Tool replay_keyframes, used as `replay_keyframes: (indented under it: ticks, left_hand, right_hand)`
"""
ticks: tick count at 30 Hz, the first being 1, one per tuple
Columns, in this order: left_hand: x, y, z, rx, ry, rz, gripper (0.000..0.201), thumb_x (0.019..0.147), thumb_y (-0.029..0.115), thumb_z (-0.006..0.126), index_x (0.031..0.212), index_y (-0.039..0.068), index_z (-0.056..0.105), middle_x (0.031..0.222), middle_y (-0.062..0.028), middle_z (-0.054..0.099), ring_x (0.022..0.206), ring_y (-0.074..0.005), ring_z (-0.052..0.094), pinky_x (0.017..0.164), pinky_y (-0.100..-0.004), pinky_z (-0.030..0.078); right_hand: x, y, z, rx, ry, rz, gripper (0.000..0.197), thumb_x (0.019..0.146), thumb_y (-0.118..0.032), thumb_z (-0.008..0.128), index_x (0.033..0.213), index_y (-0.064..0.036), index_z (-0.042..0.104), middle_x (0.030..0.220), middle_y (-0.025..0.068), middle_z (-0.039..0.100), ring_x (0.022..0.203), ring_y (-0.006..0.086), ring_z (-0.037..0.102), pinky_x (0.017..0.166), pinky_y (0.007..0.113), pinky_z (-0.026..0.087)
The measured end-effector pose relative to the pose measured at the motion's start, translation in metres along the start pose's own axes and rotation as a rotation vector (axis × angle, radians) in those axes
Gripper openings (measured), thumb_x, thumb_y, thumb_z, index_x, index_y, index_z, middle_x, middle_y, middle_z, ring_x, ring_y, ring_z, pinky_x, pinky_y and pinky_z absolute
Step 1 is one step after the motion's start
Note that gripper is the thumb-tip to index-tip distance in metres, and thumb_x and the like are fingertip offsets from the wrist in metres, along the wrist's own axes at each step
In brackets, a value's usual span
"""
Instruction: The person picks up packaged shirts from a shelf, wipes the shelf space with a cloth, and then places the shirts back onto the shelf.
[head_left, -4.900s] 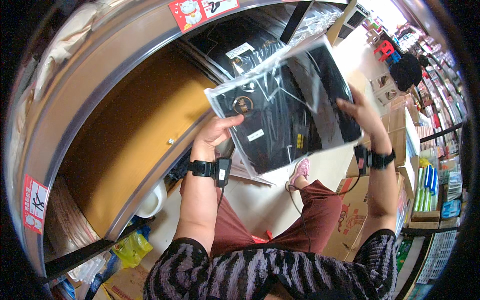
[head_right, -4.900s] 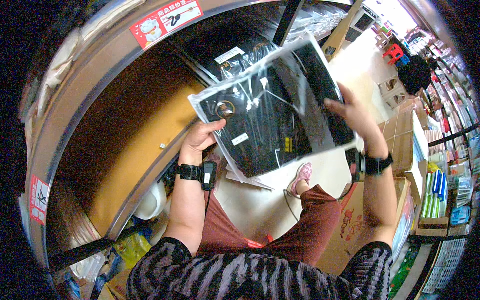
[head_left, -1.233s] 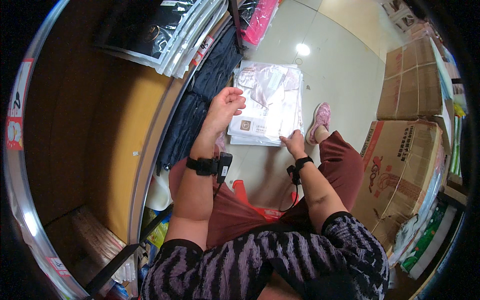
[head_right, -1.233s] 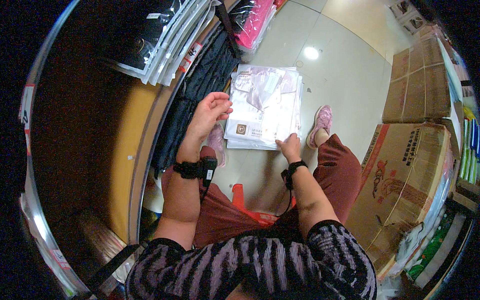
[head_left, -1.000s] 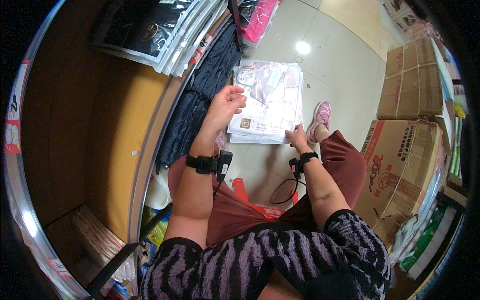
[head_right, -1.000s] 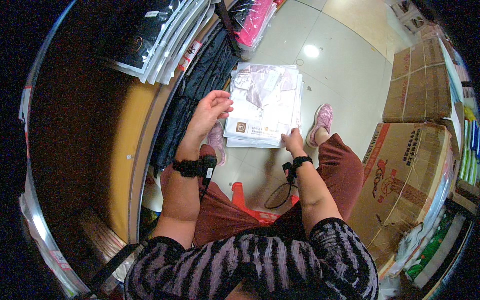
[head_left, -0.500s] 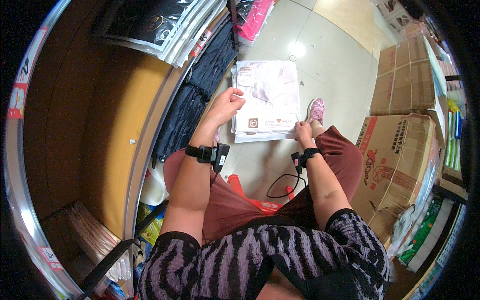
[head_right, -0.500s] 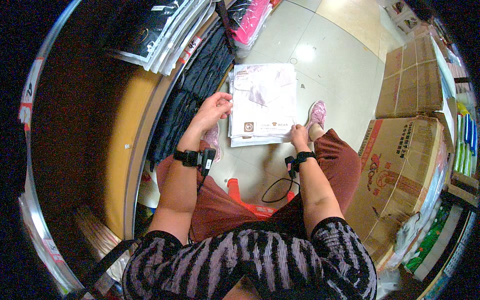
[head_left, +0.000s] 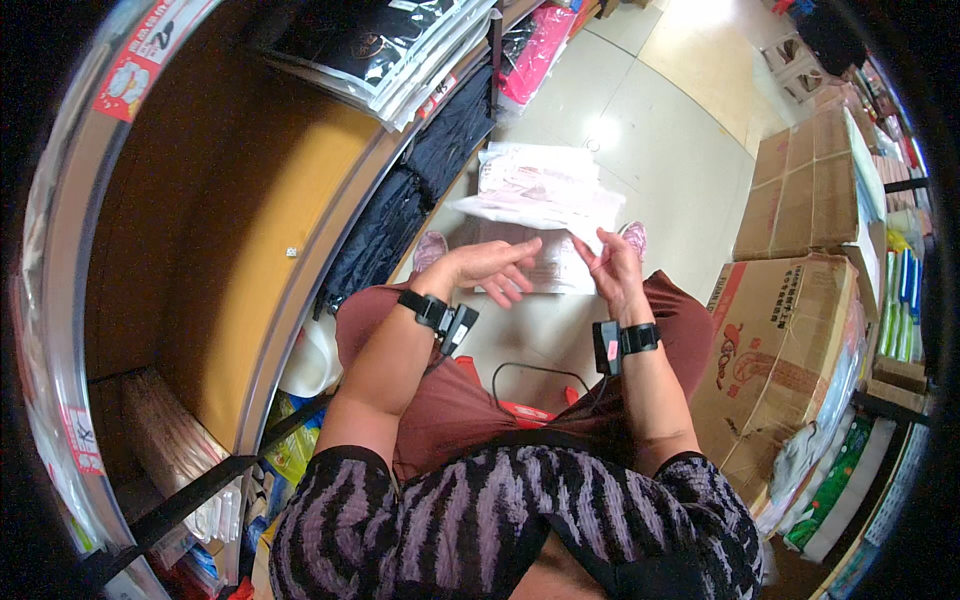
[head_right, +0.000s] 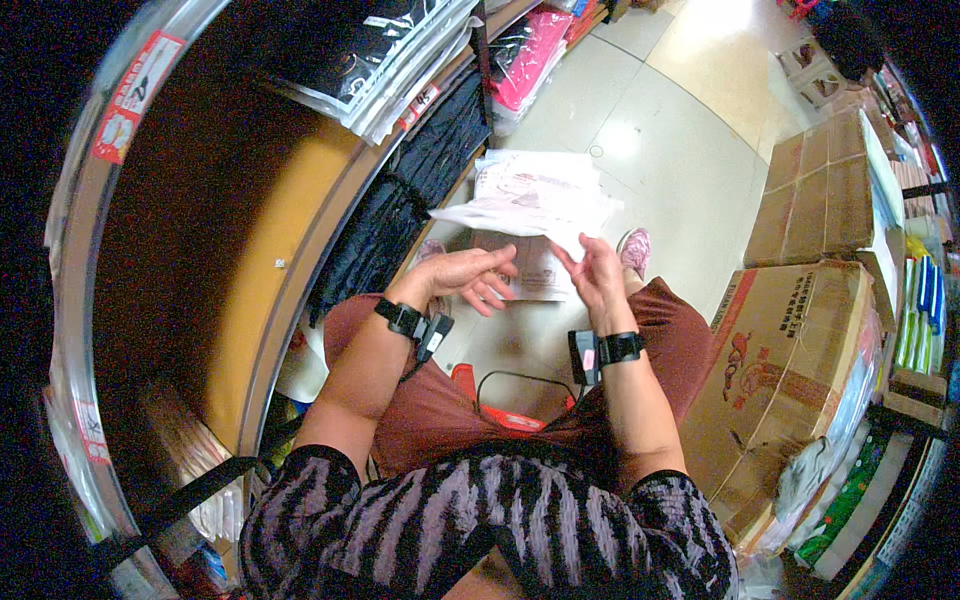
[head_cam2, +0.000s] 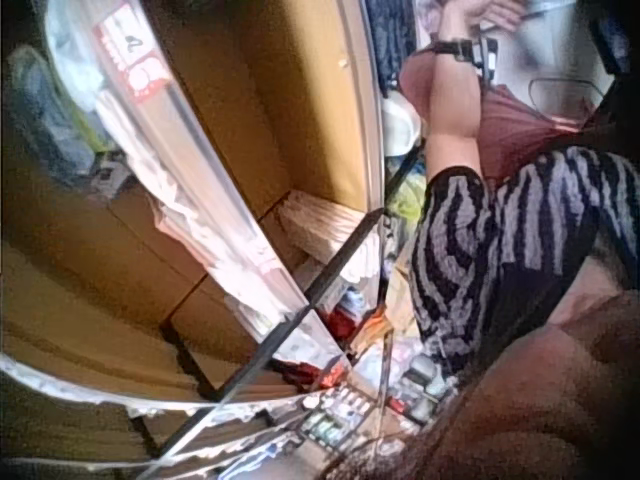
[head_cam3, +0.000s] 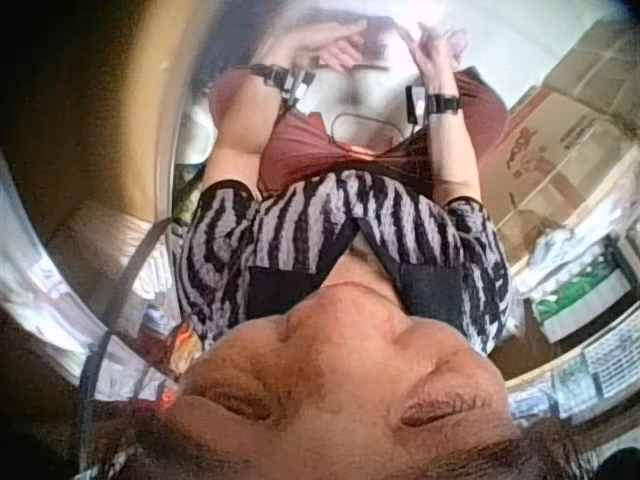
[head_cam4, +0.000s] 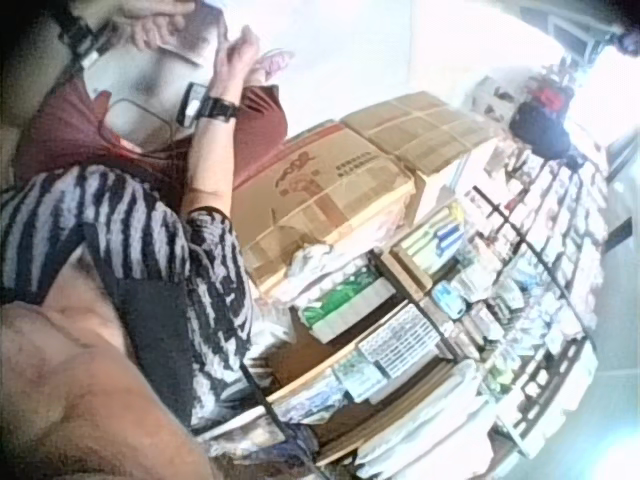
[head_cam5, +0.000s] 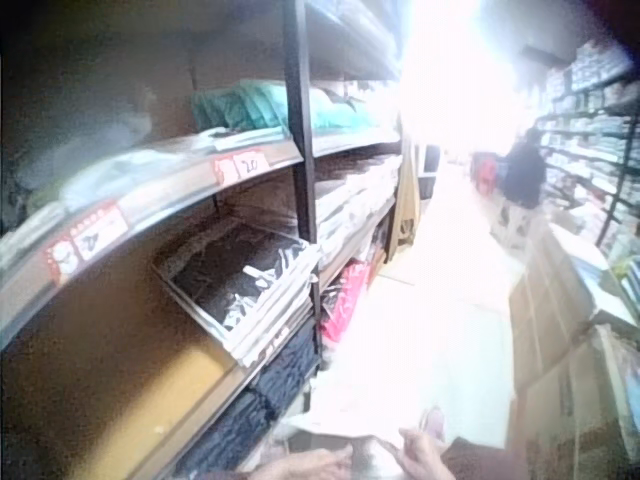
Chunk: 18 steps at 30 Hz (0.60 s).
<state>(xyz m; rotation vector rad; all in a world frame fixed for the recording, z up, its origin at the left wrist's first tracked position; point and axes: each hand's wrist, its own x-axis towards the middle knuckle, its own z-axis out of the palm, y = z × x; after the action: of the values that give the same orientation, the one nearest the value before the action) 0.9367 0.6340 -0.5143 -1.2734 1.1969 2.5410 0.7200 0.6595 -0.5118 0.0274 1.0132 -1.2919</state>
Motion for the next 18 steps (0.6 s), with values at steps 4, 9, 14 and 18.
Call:
replay_keyframes:
  ticks: [4,9,14,18]
  left_hand:
    - [0.0,0.0,0.025,-0.708,0.172,0.31,0.062,0.083,0.047,0.046,0.121,-0.001,0.035,0.114,-0.02,0.047,0.099,-0.0275,0.053,0.081,-0.042,0.046]
    - [0.017,-0.033,0.046,-0.744,0.367,0.436,0.041,0.083,0.006,0.043,0.122,-0.002,0.034,0.116,-0.0164,0.047,0.105,-0.0298,0.049,0.083,-0.0457,0.044]
    - [-0.012,-0.009,0.071,-0.592,0.438,0.605,0.043,0.079,-0.004,0.042,0.121,-0.003,0.035,0.114,-0.0167,0.048,0.104,-0.0277,0.05,0.085,-0.0428,0.044]
    - [-0.06,0.021,0.092,-0.497,0.332,0.743,0.042,0.075,-0.005,0.047,0.116,-0.008,0.038,0.113,-0.0164,0.05,0.104,-0.025,0.05,0.092,-0.035,0.039]
  right_hand:
    - [-0.027,0.028,0.0,-0.121,-0.297,0.112,0.03,0.083,0.0,0.04,0.112,0.0045,0.038,0.112,0.018,0.048,0.097,0.0271,0.053,0.079,0.04,0.05]
    - [-0.044,0.048,-0.018,-0.142,-0.27,0.27,0.027,0.086,-0.007,0.04,0.111,0.004,0.04,0.103,0.0165,0.053,0.088,0.0255,0.058,0.073,0.035,0.052]
    - [-0.057,0.021,-0.04,-0.355,-0.206,0.291,0.041,0.09,-0.032,0.034,0.106,0.0058,0.04,0.097,0.0184,0.053,0.085,0.027,0.059,0.07,0.036,0.053]
    - [-0.057,0.013,-0.076,-0.145,-0.057,0.256,0.052,0.089,-0.043,0.034,0.109,0.0057,0.035,0.1,0.0217,0.047,0.088,0.0321,0.055,0.072,0.043,0.051]
